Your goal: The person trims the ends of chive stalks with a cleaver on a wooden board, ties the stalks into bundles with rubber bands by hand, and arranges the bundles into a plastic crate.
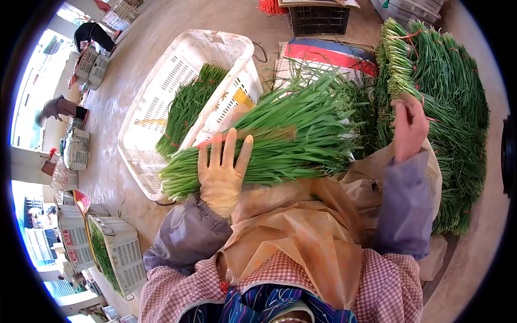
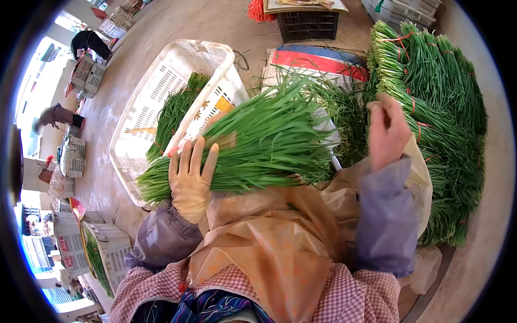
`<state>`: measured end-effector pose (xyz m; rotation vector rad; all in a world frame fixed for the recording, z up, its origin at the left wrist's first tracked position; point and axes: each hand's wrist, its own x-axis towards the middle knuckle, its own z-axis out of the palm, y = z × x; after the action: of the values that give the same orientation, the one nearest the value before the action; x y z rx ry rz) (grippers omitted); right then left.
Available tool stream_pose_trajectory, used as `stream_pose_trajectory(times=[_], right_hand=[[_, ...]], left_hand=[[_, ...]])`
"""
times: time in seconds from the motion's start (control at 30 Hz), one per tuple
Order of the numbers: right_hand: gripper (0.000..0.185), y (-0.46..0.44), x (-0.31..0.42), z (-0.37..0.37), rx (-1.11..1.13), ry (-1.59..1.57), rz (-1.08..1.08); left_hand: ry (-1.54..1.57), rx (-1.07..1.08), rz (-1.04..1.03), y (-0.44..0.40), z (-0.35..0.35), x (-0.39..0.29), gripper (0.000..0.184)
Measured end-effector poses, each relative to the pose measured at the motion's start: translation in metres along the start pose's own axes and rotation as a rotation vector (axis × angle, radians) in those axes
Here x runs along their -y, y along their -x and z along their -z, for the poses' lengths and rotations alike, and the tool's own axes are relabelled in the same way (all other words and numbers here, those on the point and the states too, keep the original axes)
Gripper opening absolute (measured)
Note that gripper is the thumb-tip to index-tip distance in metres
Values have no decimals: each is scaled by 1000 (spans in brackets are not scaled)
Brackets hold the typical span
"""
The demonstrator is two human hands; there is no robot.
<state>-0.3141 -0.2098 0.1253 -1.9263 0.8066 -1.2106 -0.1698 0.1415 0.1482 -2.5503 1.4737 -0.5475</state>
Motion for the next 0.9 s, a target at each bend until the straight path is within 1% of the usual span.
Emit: stream_pose_trajectory(times=[0.07, 0.13, 0.2, 0.27, 0.3, 0.33, 0.37, 0.4, 0.43, 0.47, 0.5, 0.53, 0.57, 0.63, 0.67, 0.7, 0.73, 0.8, 0.83, 0.87, 0.9], right_hand=[[16, 37, 64, -3, 201, 0, 241], [39, 70, 81, -23, 511, -26, 708], [60, 107, 78, -55, 713, 175, 872], [72, 121, 55, -69, 849, 426, 626], [72, 114, 46, -65, 838, 548, 534], [70, 114, 10, -70, 794, 585, 413], [63, 108, -10, -60, 787, 608, 331], [46, 97, -28, -48, 763, 577, 255], [30, 89, -47, -38, 663, 758, 250], [21, 76, -65, -20, 520, 648, 261], [28, 55, -54, -3, 584, 833, 69], [25, 45, -48, 8, 428, 791, 22], [23, 34, -42, 19, 271, 734, -18], [25, 21, -32, 26, 122, 363, -22], [26, 16, -24, 29, 52, 177, -29], [29, 19, -13, 29, 61, 125, -48], [31, 26, 15, 22, 74, 71, -66], [49, 46, 57, 8, 341, -20, 392], [62, 55, 85, -6, 560, 71, 558], [76, 64, 108, -21, 770, 160, 737], [86, 79, 114, -43, 915, 203, 732]], left_hand=[[20, -5, -17, -3, 1, -5, 67], [25, 13, -17, -2, 4, -8, 66], [18, 26, -28, 0, 4, -8, 63], [2, 34, -38, 11, 3, -6, 57], [47, 35, -32, 18, -2, -3, 70], [45, 16, -39, 24, -6, -2, 71], [43, -4, -47, 30, -9, 0, 71], [42, -28, -53, 34, -11, 0, 72], [68, 25, -42, 37, -5, -1, 72], [85, 38, -43, 38, -2, -3, 72], [101, 54, -37, 39, 1, -5, 71], [117, 71, -28, 42, 1, -7, 71], [62, 94, -45, 45, -2, -6, 60], [52, 69, -57, 47, -7, -9, 58], [49, 60, -64, 47, -7, -11, 57], [52, 99, -72, 46, -4, -12, 61], [83, 109, -91, 45, -4, -14, 60], [125, 132, -95, 43, -3, -14, 58], [120, 119, -89, 39, 3, -18, 59], [169, 91, -129, 39, 4, -21, 55], [221, 57, -173, 39, 2, -20, 52]])
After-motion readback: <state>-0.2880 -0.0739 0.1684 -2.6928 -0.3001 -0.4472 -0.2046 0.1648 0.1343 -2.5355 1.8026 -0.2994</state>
